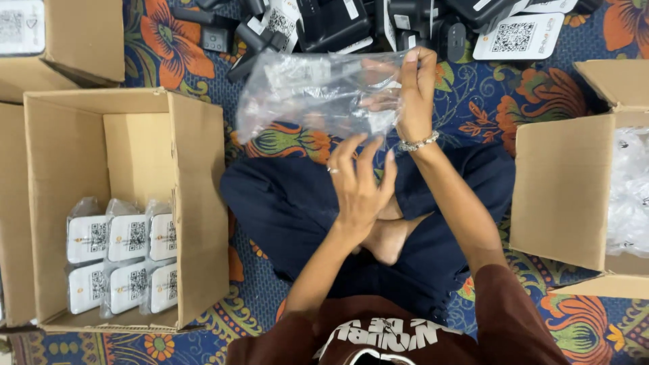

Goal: The person packs electronic components into plastic bags and places them in cardboard boxes.

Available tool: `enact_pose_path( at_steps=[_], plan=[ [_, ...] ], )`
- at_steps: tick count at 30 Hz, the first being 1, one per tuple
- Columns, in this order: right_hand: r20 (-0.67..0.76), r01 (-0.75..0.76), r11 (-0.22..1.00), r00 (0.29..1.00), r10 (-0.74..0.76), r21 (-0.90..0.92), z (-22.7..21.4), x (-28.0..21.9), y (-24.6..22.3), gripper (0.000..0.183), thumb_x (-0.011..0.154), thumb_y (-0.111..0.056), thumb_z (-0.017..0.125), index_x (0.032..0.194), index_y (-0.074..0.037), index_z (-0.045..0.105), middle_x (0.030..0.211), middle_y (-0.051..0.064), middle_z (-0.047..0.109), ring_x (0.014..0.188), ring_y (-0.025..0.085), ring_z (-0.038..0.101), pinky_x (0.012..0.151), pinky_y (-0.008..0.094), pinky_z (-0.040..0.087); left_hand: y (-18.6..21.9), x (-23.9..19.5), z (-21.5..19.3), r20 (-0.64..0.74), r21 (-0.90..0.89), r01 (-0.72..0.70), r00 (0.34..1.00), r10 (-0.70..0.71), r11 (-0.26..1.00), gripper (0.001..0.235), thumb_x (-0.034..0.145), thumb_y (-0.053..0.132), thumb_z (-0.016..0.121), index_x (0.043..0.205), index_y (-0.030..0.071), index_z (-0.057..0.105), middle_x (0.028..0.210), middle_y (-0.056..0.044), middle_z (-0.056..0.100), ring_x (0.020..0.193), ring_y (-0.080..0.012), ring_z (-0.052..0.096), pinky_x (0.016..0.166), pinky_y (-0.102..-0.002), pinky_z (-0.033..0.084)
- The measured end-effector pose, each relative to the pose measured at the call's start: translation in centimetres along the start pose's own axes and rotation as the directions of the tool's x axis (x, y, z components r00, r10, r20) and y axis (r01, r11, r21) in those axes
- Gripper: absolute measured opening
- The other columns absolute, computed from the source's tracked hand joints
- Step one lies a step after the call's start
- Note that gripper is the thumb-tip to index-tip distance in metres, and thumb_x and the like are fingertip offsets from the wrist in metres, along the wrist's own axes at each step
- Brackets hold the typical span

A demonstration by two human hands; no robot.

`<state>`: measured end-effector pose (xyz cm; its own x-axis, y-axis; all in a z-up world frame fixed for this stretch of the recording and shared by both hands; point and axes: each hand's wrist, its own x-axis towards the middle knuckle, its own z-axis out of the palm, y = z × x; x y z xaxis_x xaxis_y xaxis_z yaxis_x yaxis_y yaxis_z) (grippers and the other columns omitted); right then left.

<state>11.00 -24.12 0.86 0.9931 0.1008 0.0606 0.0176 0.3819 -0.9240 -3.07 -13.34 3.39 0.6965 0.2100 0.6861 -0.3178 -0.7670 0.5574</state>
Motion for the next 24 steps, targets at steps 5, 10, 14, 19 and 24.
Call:
enact_pose_path(
  at_steps=[5, 10, 14, 19, 24],
  plan=[
    [-0.021, 0.042, 0.995, 0.999, -0.041, 0.09, 0.7, -0.4, -0.1, 0.029, 0.115, -0.038, 0.038, 0.122, -0.011, 0.03, 0.123, 0.035, 0.069, 0.08, 0.032, 0.076, 0.061, 0.038, 0.065, 0.3, 1.1, 1.3, 0.037, -0.035, 0.085, 0.996, -0.083, 0.996, 0.036, 0.093, 0.012, 0.078, 0.123, 0.002, 0.061, 0.131, -0.017, 0.056, 0.121, -0.0368, 0.056, 0.106, -0.048, 0.047],
    [-0.032, 0.089, 0.996, 0.995, -0.089, -0.027, 1.4, -0.5, -0.8, 0.03, 0.114, -0.04, 0.038, 0.119, -0.012, 0.029, 0.121, 0.032, 0.07, 0.068, 0.03, 0.076, 0.054, 0.034, 0.062, 0.5, 1.5, 1.7, 0.069, -0.045, 0.085, 0.994, -0.082, 0.995, 0.033, 0.093, 0.014, 0.08, 0.119, 0.004, 0.061, 0.132, -0.017, 0.053, 0.119, -0.0367, 0.055, 0.101, -0.047, 0.048],
    [-0.023, 0.112, 0.994, 0.993, -0.112, -0.008, 1.6, -0.6, -0.5, 0.028, 0.113, -0.038, 0.039, 0.116, -0.011, 0.03, 0.124, 0.029, 0.069, 0.083, 0.029, 0.077, 0.061, 0.033, 0.065, 0.6, 1.8, 1.8, 0.044, -0.081, 0.076, 0.996, -0.073, 0.994, 0.031, 0.095, 0.012, 0.078, 0.121, 0.004, 0.062, 0.134, -0.017, 0.052, 0.122, -0.0366, 0.056, 0.104, -0.047, 0.049],
    [-0.117, 0.276, 0.879, 0.931, -0.345, -0.39, -1.3, -0.2, 3.8, 0.031, 0.126, -0.032, 0.046, 0.115, -0.003, 0.045, 0.1, 0.006, 0.049, 0.085, 0.01, 0.047, 0.08, 0.022, 0.05, 0.4, 1.9, 2.2, 0.054, -0.102, 0.068, 0.997, -0.063, 0.992, 0.028, 0.099, 0.009, 0.074, 0.125, 0.008, 0.065, 0.14, -0.017, 0.049, 0.134, -0.0372, 0.055, 0.112, -0.047, 0.049],
    [-0.116, 0.18, 0.978, 0.974, -0.192, -0.109, 0.2, 0.1, 3.1, 0.024, 0.118, -0.031, 0.047, 0.117, -0.007, 0.044, 0.101, 0.002, 0.05, 0.087, 0.009, 0.056, 0.076, 0.025, 0.057, 0.3, 2.7, 2.0, 0.102, -0.209, 0.152, 0.986, -0.133, 0.966, 0.032, 0.095, 0.008, 0.07, 0.126, 0.007, 0.064, 0.142, -0.021, 0.047, 0.134, -0.0396, 0.052, 0.112, -0.048, 0.047]
  ],
)
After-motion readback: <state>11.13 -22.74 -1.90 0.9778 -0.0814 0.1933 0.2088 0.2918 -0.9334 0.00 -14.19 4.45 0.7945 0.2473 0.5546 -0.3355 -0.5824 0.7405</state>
